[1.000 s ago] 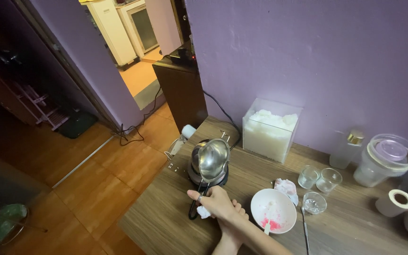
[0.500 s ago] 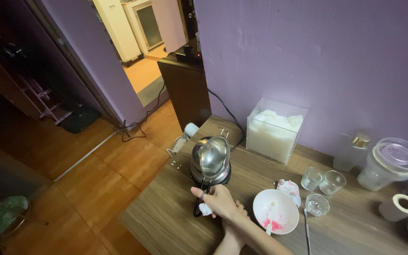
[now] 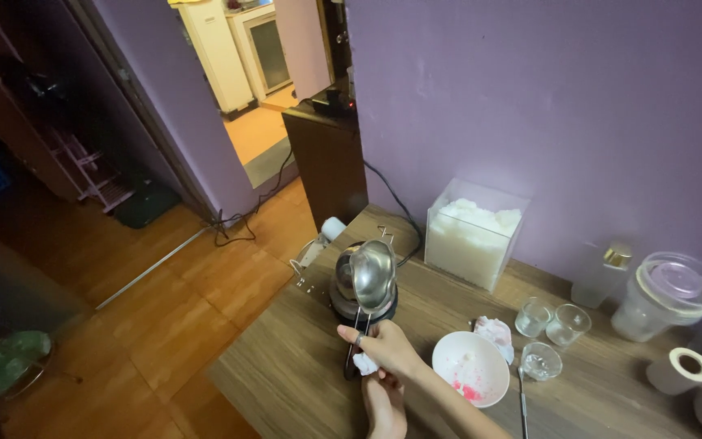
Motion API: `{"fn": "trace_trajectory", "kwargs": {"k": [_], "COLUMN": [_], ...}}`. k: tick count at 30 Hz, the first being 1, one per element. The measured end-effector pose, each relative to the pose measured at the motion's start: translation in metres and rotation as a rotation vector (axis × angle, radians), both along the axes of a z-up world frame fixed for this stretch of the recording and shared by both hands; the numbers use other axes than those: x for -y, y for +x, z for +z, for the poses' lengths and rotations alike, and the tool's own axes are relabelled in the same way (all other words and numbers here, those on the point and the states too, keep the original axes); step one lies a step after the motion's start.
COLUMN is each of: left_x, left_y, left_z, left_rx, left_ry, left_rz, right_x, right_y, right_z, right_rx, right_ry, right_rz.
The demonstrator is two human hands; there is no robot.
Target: Cleaning the interior of a small metal melting pot using a tissue to remove wax residue.
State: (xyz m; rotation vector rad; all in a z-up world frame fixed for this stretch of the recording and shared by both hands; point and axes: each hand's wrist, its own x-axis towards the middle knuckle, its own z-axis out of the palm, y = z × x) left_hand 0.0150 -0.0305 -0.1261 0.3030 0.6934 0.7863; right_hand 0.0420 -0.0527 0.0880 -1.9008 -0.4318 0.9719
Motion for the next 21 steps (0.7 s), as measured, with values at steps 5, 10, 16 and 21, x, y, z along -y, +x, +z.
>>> {"fn": "trace_trajectory", "kwargs": {"k": [5, 10, 16, 21], "left_x": [0.003, 0.007, 0.008, 0.013], "left_y": [0.004, 0.001, -0.001, -0.004], "left_z": [-0.008, -0.005, 0.001, 0.017], "left_rx": [-0.026, 0.0, 0.003, -0.004], "left_ry": [-0.124, -0.124, -0.112, -0.087], "left_rz": [-0.124, -0.132, -0.155, -0.202], "right_x": [0.001, -0.003, -0.007, -0.005], "right_y": [0.009, 0.006, 0.003, 0.008], "right_z": [-0.007, -0.012, -0.008, -0.004], "right_rx": [0.013, -0.019, -0.094, -0.095], "right_ry": [0.025, 0.151, 0.194, 0.158], "right_rz": [0.031, 0.045, 0.029, -0.015]}}
